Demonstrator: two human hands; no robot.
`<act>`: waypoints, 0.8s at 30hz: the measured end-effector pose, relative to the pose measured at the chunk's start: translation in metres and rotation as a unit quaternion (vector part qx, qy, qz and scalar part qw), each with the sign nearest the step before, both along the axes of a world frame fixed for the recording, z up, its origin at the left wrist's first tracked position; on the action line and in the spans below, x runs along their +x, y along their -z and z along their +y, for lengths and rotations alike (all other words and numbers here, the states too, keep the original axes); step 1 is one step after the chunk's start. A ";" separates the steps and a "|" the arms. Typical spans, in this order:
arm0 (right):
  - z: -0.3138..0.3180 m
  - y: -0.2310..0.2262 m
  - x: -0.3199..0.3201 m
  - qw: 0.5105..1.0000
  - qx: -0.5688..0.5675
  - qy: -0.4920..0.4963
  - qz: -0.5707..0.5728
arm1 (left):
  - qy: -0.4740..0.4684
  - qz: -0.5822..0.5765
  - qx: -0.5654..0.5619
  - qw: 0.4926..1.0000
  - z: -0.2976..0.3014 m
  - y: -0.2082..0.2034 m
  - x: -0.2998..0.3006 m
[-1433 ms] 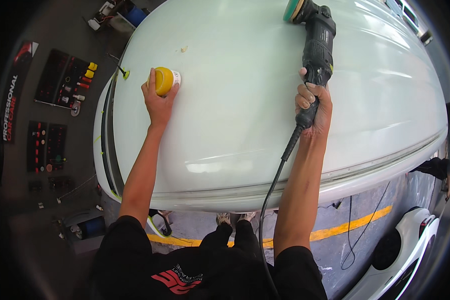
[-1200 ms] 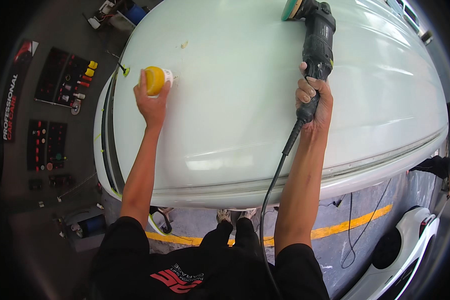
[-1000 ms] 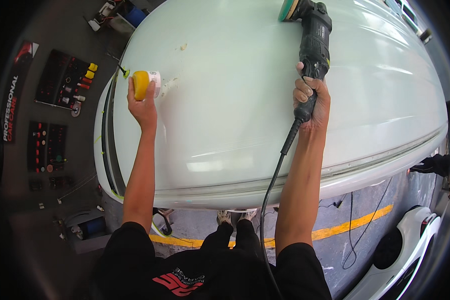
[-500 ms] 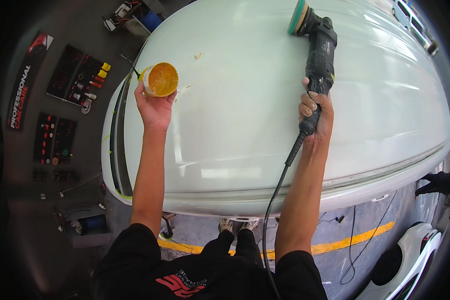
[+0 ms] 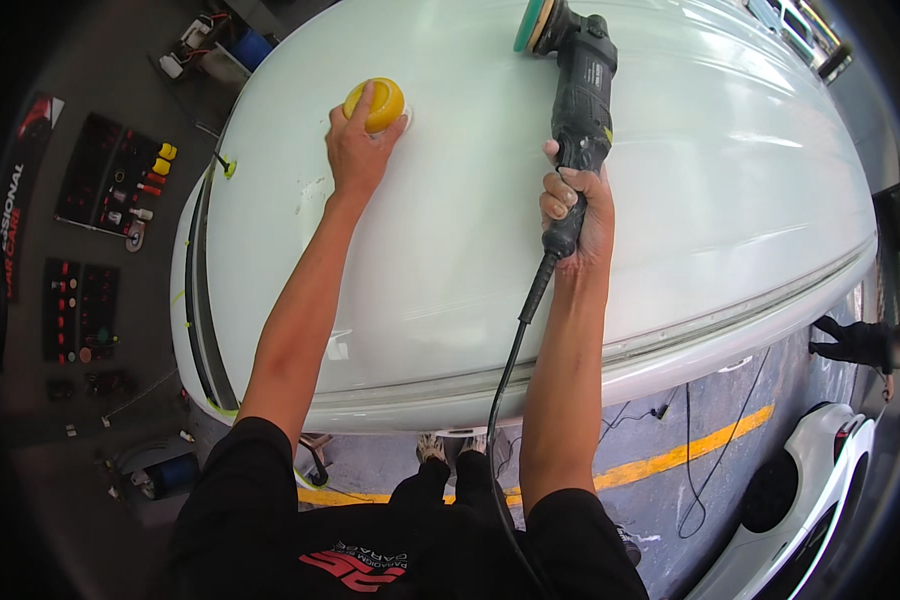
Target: The person uses a rotary polisher to buff the hood of a white car. They move the polisher across the surface in overlapping passes, occasionally pausing to apply more compound from a yellow tub.
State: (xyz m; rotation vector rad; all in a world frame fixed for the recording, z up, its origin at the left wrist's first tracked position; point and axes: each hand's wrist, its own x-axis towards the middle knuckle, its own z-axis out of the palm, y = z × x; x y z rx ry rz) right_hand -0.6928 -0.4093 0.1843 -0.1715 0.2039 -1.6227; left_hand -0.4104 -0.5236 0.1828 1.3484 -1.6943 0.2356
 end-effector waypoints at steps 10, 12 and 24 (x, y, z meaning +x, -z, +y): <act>0.005 0.004 -0.002 1.000 0.006 0.015 0.015 | -0.031 -0.004 0.129 0.991 -0.030 0.003 -0.041; 0.007 -0.003 0.007 0.998 0.006 0.024 0.055 | -0.004 0.051 -0.001 0.999 -0.036 0.000 -0.046; 0.010 -0.013 0.010 0.992 0.040 0.044 0.114 | -0.030 0.000 -0.028 0.999 -0.038 0.012 -0.048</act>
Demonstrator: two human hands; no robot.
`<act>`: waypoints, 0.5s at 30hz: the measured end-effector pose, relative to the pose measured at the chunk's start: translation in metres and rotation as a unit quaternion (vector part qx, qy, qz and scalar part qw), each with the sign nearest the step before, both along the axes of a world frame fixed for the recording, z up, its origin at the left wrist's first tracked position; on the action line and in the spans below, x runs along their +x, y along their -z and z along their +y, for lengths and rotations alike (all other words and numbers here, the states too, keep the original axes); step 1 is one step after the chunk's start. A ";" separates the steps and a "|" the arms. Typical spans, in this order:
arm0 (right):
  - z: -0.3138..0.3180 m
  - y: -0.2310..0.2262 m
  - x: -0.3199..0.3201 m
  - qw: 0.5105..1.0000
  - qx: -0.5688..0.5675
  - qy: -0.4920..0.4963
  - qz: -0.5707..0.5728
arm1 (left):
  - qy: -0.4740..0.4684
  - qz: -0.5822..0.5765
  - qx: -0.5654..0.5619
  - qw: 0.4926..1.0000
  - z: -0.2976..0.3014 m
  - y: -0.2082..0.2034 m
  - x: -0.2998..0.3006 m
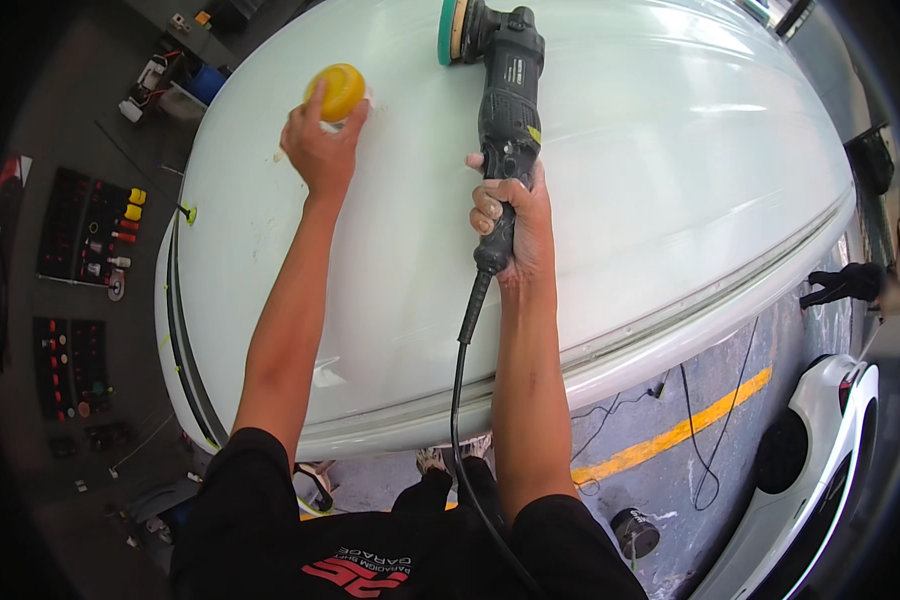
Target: The person uses a rotary polisher to buff the hood of a white car. They move the polisher across the surface in overlapping passes, occasionally pausing to apply more compound from a yellow tub.
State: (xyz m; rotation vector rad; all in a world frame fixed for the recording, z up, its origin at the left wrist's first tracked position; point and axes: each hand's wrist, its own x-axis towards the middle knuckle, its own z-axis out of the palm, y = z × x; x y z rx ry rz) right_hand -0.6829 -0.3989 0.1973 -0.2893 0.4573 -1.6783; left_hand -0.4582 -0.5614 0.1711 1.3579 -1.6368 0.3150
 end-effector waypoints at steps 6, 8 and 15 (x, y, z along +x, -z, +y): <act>-0.001 0.004 -0.002 1.000 0.000 -0.002 0.003 | 0.044 0.149 -0.086 0.984 -0.019 -0.047 0.013; -0.001 0.001 0.000 1.000 0.007 -0.002 0.005 | 0.062 0.163 -0.086 0.981 0.006 -0.049 0.014; -0.003 0.001 -0.004 1.000 -0.024 -0.004 -0.004 | 0.128 0.006 0.035 0.991 0.088 -0.012 -0.018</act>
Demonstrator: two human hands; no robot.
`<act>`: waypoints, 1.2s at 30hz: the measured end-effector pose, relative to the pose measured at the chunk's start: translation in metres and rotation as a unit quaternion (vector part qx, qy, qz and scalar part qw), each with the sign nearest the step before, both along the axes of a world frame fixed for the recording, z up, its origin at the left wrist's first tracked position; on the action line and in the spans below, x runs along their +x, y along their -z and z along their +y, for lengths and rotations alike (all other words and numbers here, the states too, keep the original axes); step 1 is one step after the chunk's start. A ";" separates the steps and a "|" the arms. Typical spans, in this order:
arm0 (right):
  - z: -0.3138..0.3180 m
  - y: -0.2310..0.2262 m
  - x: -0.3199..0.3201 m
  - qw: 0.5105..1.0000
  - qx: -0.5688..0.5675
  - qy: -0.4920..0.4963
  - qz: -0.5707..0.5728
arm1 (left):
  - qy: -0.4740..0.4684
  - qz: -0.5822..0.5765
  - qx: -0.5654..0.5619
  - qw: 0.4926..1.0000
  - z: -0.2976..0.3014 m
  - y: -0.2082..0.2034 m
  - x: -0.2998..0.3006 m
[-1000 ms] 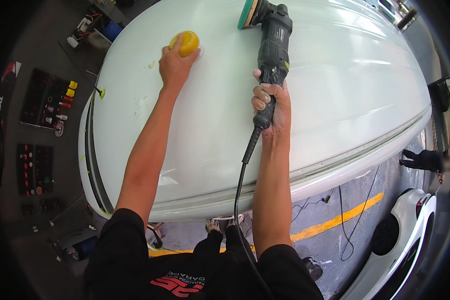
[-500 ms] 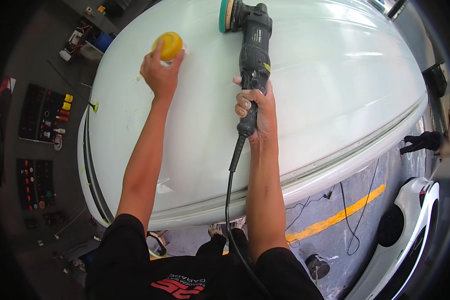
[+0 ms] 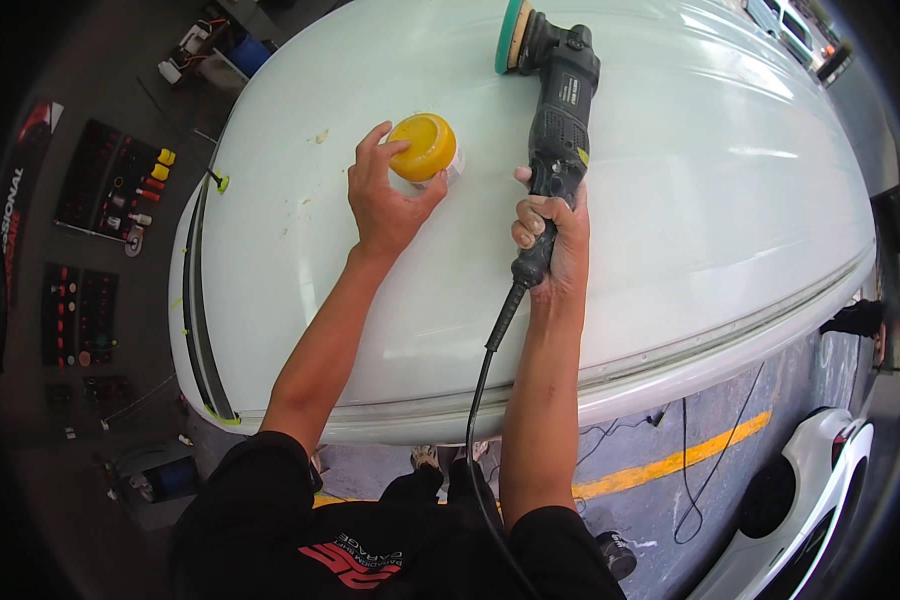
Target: The person uses a rotary polisher to buff the hood of a white car. They move the polisher across the surface in overlapping passes, occasionally pausing to apply more compound from a yellow tub.
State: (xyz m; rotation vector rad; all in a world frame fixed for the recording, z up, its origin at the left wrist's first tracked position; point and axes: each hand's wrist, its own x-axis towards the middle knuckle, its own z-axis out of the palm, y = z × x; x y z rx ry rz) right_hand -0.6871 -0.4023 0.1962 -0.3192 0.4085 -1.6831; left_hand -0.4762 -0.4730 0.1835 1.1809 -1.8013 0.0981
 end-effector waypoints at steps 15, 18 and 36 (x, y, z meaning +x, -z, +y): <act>0.001 0.007 0.002 1.000 0.007 -0.009 0.010 | -0.005 -0.020 0.087 0.996 -0.008 -0.041 -0.017; 0.002 0.006 0.002 1.000 0.008 -0.008 0.006 | -0.012 -0.109 0.289 0.951 -0.012 -0.060 -0.033; -0.001 0.011 0.005 1.000 0.016 -0.021 -0.005 | -0.038 0.031 0.046 0.998 0.047 -0.003 0.022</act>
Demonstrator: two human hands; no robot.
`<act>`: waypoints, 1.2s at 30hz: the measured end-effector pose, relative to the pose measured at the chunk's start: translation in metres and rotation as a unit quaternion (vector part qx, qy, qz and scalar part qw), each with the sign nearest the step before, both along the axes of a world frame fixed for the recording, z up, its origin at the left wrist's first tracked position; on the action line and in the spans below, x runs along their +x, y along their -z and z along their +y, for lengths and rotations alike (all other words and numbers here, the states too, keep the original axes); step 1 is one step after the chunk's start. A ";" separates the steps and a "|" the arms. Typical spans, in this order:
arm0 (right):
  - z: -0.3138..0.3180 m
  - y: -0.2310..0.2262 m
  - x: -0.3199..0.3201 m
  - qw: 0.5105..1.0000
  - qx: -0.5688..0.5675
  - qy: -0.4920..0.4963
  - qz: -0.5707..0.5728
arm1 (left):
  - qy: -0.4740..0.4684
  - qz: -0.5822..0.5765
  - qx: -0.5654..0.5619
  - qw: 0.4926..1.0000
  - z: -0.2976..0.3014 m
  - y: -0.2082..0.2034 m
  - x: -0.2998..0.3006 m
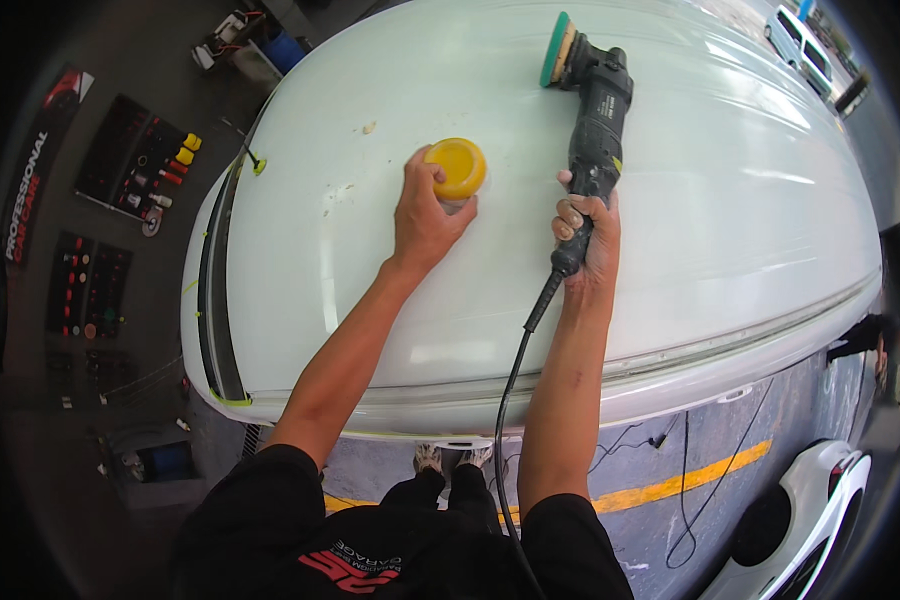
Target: The person uses a rotary polisher to buff the hood of a white car. They move the polisher across the surface in overlapping passes, occasionally pausing to apply more compound from a yellow tub.
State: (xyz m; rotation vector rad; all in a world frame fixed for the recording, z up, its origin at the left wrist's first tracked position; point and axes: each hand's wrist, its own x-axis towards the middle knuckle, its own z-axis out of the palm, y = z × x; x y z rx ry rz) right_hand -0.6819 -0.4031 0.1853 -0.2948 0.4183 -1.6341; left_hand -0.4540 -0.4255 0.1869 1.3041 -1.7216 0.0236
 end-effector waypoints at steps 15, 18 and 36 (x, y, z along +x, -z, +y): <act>-0.003 0.003 -0.011 1.000 -0.006 -0.014 -0.016 | 0.075 0.042 0.133 0.987 -0.019 -0.027 -0.020; -0.004 0.001 -0.014 1.000 0.005 -0.010 -0.020 | 0.107 -0.087 0.100 0.985 0.016 -0.036 -0.022; -0.018 0.004 -0.017 0.999 -0.016 -0.025 -0.024 | -0.037 -0.014 -0.045 0.998 0.046 -0.002 0.053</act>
